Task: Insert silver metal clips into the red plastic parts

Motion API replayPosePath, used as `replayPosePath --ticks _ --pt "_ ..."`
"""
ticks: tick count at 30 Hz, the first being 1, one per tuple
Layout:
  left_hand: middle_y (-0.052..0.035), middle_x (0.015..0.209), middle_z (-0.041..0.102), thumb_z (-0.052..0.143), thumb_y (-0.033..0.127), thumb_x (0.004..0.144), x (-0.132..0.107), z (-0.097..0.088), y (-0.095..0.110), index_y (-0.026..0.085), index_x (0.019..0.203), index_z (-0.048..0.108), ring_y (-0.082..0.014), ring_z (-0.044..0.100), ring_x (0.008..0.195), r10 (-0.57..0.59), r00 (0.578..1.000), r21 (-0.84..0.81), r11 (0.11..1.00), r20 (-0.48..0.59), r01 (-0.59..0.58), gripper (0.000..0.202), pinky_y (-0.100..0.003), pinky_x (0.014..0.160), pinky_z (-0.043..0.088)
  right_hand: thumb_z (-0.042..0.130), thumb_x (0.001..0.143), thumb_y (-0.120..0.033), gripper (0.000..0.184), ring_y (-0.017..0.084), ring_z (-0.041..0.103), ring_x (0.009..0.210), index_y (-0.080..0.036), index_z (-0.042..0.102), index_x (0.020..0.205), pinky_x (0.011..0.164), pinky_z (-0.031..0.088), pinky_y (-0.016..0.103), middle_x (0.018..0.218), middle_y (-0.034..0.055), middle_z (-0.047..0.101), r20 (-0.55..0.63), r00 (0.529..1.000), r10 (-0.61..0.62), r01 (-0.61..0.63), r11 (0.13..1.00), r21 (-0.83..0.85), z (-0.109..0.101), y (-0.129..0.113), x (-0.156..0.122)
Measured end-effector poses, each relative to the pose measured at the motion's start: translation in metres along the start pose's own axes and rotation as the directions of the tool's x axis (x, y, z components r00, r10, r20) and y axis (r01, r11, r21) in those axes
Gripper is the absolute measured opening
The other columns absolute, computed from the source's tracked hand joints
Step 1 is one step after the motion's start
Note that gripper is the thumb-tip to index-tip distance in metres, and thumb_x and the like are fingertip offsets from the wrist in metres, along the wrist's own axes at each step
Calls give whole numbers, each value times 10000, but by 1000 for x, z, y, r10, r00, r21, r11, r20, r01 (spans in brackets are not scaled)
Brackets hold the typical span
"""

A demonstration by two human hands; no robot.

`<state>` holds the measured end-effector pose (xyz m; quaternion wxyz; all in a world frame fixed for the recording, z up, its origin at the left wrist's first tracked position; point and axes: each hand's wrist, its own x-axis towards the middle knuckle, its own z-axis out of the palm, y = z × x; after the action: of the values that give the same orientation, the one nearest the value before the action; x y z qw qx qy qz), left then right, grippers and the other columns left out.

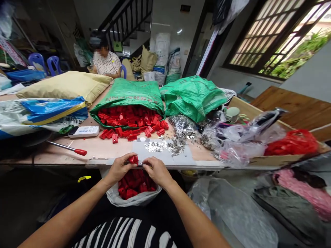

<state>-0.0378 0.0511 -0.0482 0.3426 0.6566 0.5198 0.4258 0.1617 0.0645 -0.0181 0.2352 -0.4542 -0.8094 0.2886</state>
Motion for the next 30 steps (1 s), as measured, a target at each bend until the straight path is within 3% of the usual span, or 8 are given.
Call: replayPosePath --ticks 8,20,30 --pt "-24 1070 715 627 139 735 4 -2 2 225 1142 654 -185 640 1004 51 997 57 997 58 -55 417 -316 930 470 563 857 -182 186 152 590 807 -206 702 978 736 423 256 889 39 667 34 999 -12 14 997 -77 3 3 4" --pt "-28 1058 727 606 123 734 4 -5 8 220 1138 662 -195 658 974 41 997 85 995 70 -47 419 -336 939 477 579 838 -168 164 151 592 787 -205 709 930 720 418 247 854 30 676 47 999 26 -22 995 -101 2 -1 5" --pt "-1 1007 738 537 52 679 3 -2 5 221 1067 687 -174 663 917 48 997 62 997 53 -52 448 -302 896 492 519 862 -181 182 200 613 861 -203 693 913 761 415 285 905 71 682 14 991 133 -121 935 -332 8 -28 8"
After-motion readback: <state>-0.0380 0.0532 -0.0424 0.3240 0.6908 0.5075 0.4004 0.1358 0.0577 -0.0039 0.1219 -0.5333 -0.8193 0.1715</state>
